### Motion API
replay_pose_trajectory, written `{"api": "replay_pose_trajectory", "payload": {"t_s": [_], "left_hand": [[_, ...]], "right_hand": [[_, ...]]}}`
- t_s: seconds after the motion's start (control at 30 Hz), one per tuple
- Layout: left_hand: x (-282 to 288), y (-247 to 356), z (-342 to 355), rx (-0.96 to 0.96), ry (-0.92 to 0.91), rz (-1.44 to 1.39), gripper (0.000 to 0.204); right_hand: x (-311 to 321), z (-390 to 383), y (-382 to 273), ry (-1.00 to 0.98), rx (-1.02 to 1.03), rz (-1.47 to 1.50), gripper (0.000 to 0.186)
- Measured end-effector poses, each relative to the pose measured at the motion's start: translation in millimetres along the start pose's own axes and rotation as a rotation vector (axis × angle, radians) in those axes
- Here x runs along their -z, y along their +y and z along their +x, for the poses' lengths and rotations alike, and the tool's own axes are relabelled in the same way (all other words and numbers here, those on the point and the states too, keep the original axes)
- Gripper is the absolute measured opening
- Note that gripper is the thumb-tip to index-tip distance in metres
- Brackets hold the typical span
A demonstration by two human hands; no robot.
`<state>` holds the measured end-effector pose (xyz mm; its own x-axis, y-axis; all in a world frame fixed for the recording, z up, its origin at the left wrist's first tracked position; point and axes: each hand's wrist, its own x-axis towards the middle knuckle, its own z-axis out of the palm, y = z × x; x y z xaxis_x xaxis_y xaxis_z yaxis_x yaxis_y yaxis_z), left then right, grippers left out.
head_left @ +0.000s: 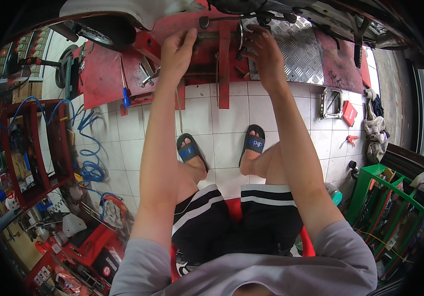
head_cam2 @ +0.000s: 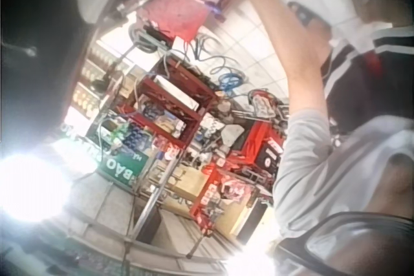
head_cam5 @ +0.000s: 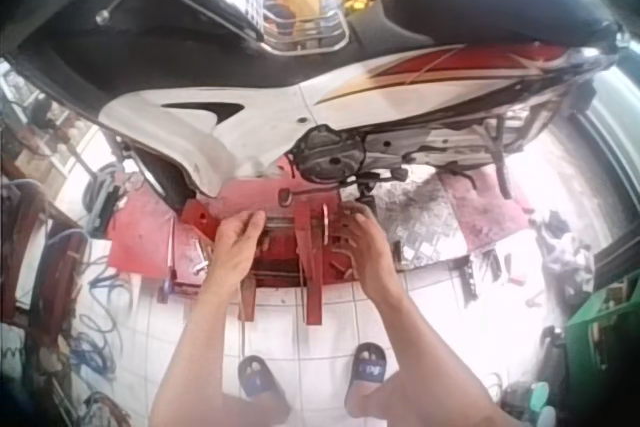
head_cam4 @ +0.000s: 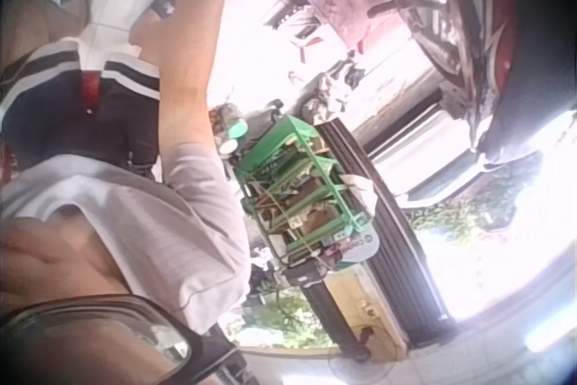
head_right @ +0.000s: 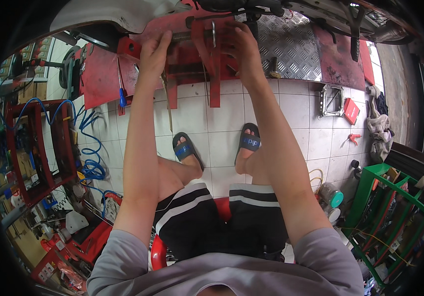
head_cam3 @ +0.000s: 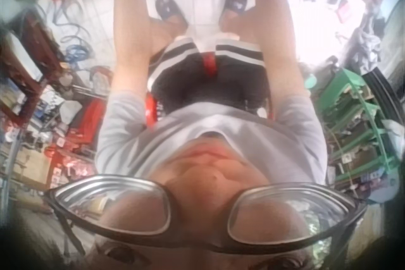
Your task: The person is sitting on a stool in a workshop, working on a motorcycle part mounted on a red stand. They use a wrench to tighten a bolt on the part and then use a measuring tool to check dimensions.
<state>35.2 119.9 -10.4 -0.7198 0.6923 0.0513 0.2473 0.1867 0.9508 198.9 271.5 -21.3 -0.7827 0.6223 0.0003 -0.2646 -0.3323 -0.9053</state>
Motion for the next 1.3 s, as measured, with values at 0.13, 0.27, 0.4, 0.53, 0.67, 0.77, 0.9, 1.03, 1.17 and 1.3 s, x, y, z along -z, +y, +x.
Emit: {"api": "replay_pose_trajectory", "payload": {"t_s": [0.13,0.27,0.4,0.53,0.67,0.77,0.9,1.03,1.17,1.3], "left_hand": [[-7.7,10.2,-3.6,-0.206,0.069,-0.343,0.023],[-5.4,20.3,-8.2,0.026,0.01,-0.133,0.024],[-0.9,10.8,-2.7,-0.133,-0.04,-0.029,0.03],[-8.8,12.3,-2.8,-0.302,0.09,-0.356,0.031],[-0.4,3.1,0.4,0.073,-0.094,-0.033,0.029],[-2.1,-1.0,2.5,-0.035,-0.063,-0.02,0.026],[-16.1,12.8,-6.0,-0.248,0.071,-0.355,0.026],[2.2,1.2,2.9,0.066,-0.167,0.121,0.025],[-13.9,6.3,-3.0,-0.161,-0.005,-0.173,0.022],[-12.8,16.6,-6.3,-0.107,0.033,-0.321,0.022]], "right_hand": [[0.4,-1.8,-1.8,-0.025,-0.027,0.011,0.047],[1.2,-3.3,-2.8,-0.022,-0.049,0.012,0.046],[-2.2,-0.6,-4.3,-0.049,0.025,0.038,0.051],[0.2,-0.7,-5.5,-0.044,0.065,0.045,0.056],[2.2,-1.6,-6.1,-0.033,0.055,0.031,0.055],[1.5,-0.6,-5.9,-0.026,0.052,0.041,0.054],[8.0,0.5,-4.6,-0.033,0.05,0.054,0.052],[5.2,0.1,-4.2,-0.044,0.026,0.063,0.052],[8.0,1.0,-3.0,-0.065,-0.045,0.08,0.054],[4.1,-0.7,-2.1,-0.054,-0.134,0.023,0.054]]}}
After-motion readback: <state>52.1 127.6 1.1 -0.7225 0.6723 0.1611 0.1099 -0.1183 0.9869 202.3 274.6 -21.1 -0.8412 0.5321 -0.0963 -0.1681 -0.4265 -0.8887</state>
